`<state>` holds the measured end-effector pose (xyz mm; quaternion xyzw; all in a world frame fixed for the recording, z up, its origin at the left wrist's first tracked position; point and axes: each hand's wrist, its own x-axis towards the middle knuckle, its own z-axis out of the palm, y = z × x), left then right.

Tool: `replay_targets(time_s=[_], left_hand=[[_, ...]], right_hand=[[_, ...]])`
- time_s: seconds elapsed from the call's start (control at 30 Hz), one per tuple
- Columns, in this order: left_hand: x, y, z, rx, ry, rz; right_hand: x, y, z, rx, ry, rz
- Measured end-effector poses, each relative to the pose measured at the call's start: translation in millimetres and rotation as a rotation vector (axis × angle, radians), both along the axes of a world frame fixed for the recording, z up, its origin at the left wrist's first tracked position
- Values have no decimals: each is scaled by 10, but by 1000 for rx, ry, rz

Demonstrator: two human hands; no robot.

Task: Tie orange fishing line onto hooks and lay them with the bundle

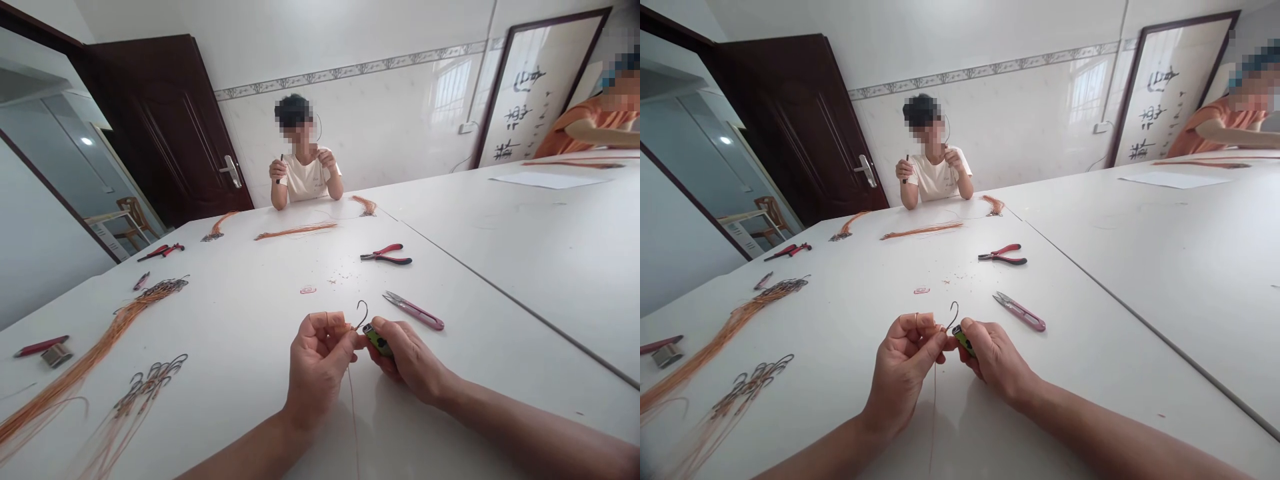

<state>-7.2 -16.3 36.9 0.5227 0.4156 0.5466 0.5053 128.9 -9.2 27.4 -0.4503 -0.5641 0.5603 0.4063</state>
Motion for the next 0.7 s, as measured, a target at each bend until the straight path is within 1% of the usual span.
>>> replay_targets(time_s=[0.7], left_hand=[[-1,-6,9,-13,4,3]], right_hand=[[-14,9,18,-14,30,-1]])
